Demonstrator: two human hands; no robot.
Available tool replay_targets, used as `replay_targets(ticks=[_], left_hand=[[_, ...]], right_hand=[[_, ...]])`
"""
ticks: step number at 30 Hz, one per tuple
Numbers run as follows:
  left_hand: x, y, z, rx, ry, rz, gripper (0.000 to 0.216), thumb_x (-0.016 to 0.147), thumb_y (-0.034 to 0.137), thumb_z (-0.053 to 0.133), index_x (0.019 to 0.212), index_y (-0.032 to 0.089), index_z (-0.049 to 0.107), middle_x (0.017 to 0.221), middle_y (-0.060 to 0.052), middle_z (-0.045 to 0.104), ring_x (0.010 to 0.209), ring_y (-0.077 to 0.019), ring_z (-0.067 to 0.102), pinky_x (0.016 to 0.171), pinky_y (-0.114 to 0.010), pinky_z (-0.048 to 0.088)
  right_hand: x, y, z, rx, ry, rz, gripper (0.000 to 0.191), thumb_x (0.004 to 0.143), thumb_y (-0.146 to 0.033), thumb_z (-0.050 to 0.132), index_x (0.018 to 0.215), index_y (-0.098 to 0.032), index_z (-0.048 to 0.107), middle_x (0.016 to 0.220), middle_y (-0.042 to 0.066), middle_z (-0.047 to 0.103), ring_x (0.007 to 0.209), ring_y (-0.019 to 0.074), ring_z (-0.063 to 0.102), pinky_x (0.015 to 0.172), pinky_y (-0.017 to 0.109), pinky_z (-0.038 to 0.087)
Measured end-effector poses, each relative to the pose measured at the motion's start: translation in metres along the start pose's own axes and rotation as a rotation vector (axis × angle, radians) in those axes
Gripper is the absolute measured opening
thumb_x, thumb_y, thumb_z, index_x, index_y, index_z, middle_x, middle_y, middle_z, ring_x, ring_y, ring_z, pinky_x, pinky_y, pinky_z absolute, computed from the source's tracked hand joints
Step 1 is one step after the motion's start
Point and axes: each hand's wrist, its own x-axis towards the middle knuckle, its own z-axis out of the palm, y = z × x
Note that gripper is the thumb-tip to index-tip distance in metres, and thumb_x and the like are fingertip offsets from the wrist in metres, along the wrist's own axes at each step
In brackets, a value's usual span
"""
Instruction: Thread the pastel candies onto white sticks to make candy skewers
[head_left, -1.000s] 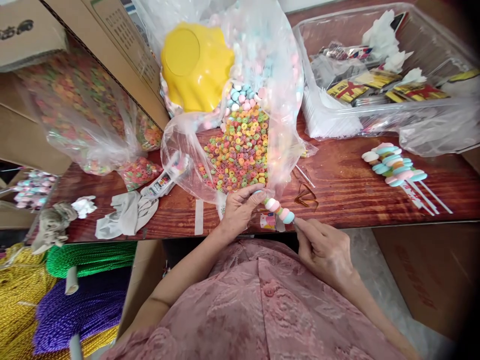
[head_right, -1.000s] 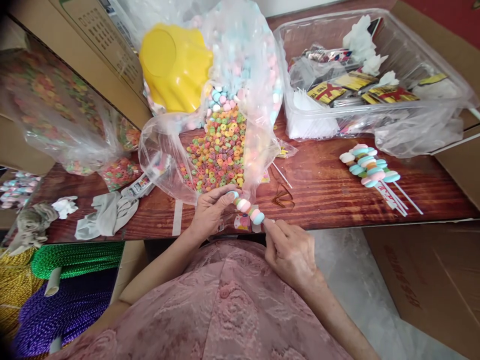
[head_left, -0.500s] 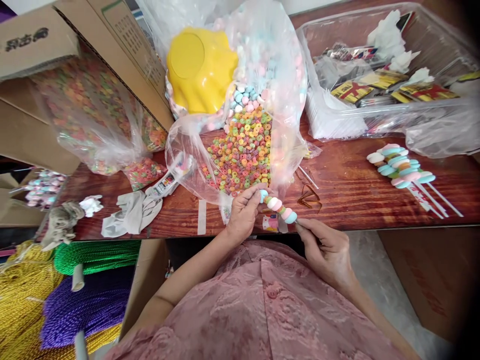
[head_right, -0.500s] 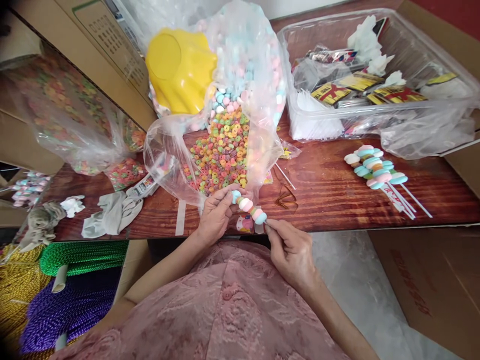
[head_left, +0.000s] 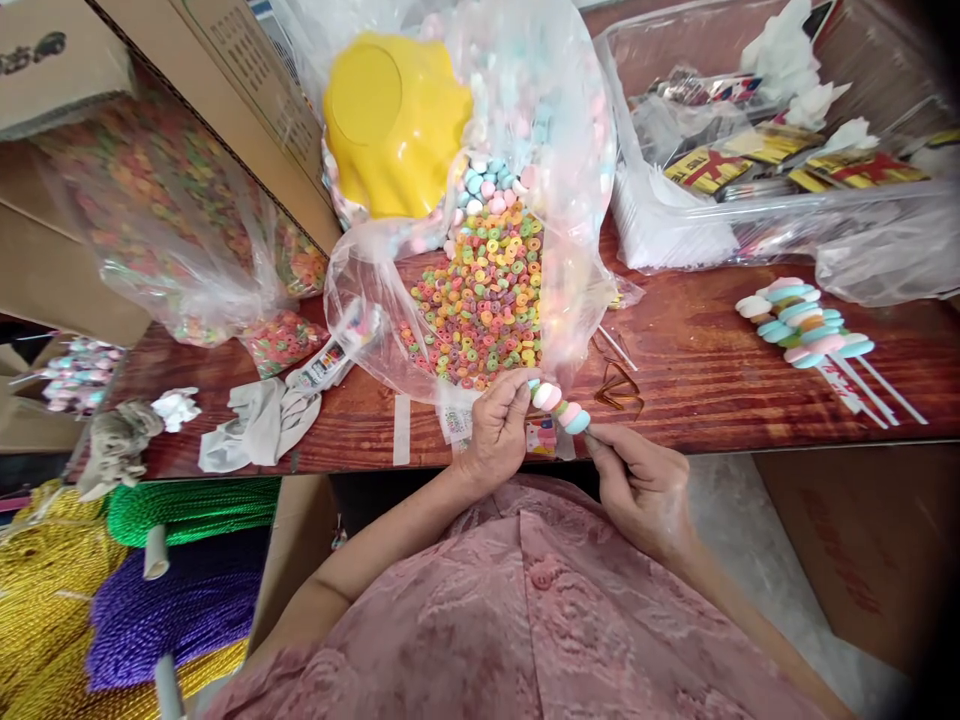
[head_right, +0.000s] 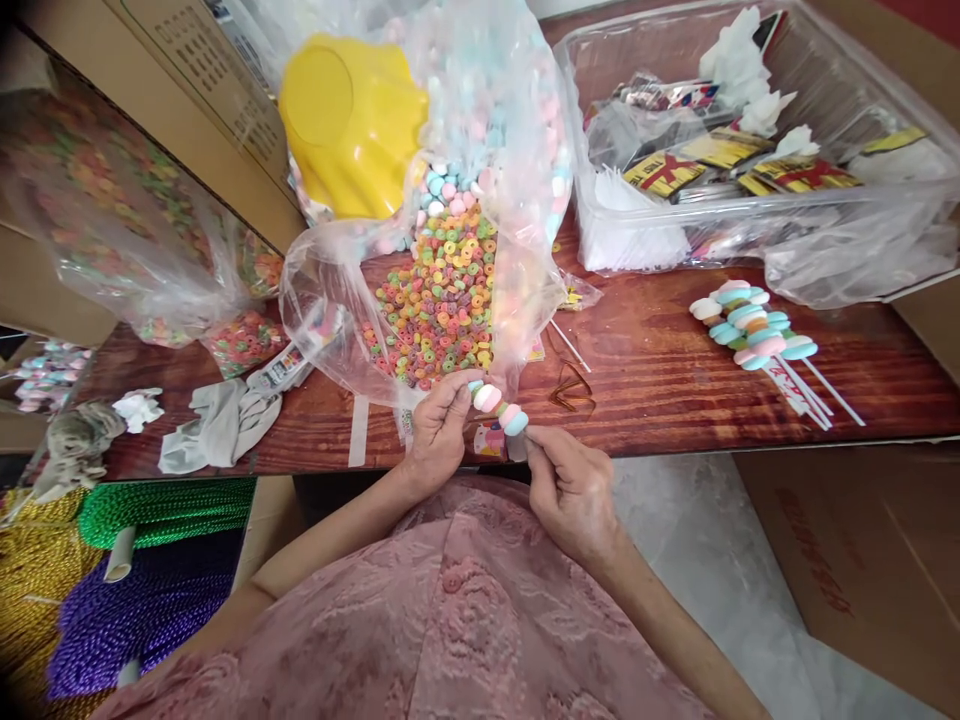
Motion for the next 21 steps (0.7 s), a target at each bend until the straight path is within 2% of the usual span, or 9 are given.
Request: replay_targets(ticks=[4,6,9,11,14,16,18,21], left_hand=[[0.004,-0.003,0.001,0.026,0.000,0.023,0.036,0.097,0.048,0.051,0.111,0.022,0.072,0.115,-0.008,0.070,0.109,-0.0208,0.063,0.103,-0.038,0.047],[0.006,-0.002,-0.002,0.015,-0.037,-0.004,0.038,0.098,0.048,0.048,0.120,0.023,0.068,0.121,-0.008,0.068,0.114,-0.0219,0.062,0.105,-0.040,0.046],[0.003,0.008,-0.016,0.049,-0.121,-0.006,0.045,0.101,0.044,0.045,0.142,0.028,0.049,0.135,-0.010,0.060,0.119,-0.0220,0.059,0.104,-0.041,0.047],[-0.002,0.016,-0.029,0.179,-0.179,0.081,0.051,0.098,0.042,0.051,0.147,0.029,0.041,0.140,-0.011,0.055,0.116,-0.0220,0.060,0.097,-0.039,0.051],[-0.014,0.024,-0.049,0.492,-0.399,0.299,0.045,0.092,0.037,0.064,0.133,0.022,0.055,0.125,-0.013,0.063,0.108,-0.0238,0.062,0.090,-0.039,0.053],[-0.020,0.023,-0.057,0.693,-0.540,0.398,0.034,0.090,0.031,0.065,0.120,0.017,0.062,0.118,-0.014,0.065,0.107,-0.0269,0.061,0.092,-0.044,0.053],[-0.024,0.016,-0.059,0.818,-0.581,0.421,0.027,0.091,0.027,0.062,0.115,0.014,0.063,0.119,-0.016,0.064,0.108,-0.0285,0.059,0.092,-0.046,0.052],[-0.025,0.002,-0.055,0.875,-0.561,0.420,0.021,0.094,0.021,0.056,0.112,0.013,0.063,0.112,-0.015,0.065,0.103,-0.0260,0.059,0.089,-0.043,0.054]], right_hand=[[0.004,0.000,0.005,-0.042,-0.017,-0.024,0.018,0.091,-0.014,0.052,0.092,-0.021,0.069,0.074,0.002,0.072,0.058,0.0128,0.064,0.057,0.024,0.051],[0.005,0.003,0.007,-0.034,-0.057,-0.067,0.018,0.091,-0.014,0.052,0.092,-0.020,0.069,0.070,0.001,0.070,0.056,0.0121,0.062,0.055,0.023,0.049],[0.003,0.014,0.000,0.021,-0.090,-0.059,0.017,0.092,-0.015,0.054,0.093,-0.021,0.070,0.069,0.001,0.070,0.057,0.0124,0.063,0.055,0.023,0.050],[-0.001,0.025,-0.017,0.058,-0.073,0.002,0.015,0.091,-0.016,0.058,0.094,-0.023,0.071,0.075,0.001,0.073,0.061,0.0137,0.066,0.058,0.024,0.052],[-0.008,0.043,-0.051,0.077,-0.060,0.076,0.012,0.087,-0.018,0.066,0.092,-0.025,0.073,0.073,-0.002,0.073,0.055,0.0128,0.063,0.053,0.024,0.051],[-0.013,0.050,-0.072,0.081,-0.125,0.114,0.011,0.087,-0.020,0.067,0.091,-0.026,0.074,0.069,-0.002,0.072,0.052,0.0125,0.061,0.049,0.023,0.048],[-0.018,0.052,-0.084,0.099,-0.233,0.147,0.011,0.088,-0.022,0.065,0.091,-0.025,0.075,0.073,0.000,0.073,0.056,0.0138,0.064,0.050,0.024,0.050],[-0.026,0.052,-0.088,0.125,-0.350,0.176,0.013,0.089,-0.024,0.063,0.092,-0.024,0.076,0.079,0.001,0.076,0.062,0.0149,0.068,0.055,0.024,0.053]])
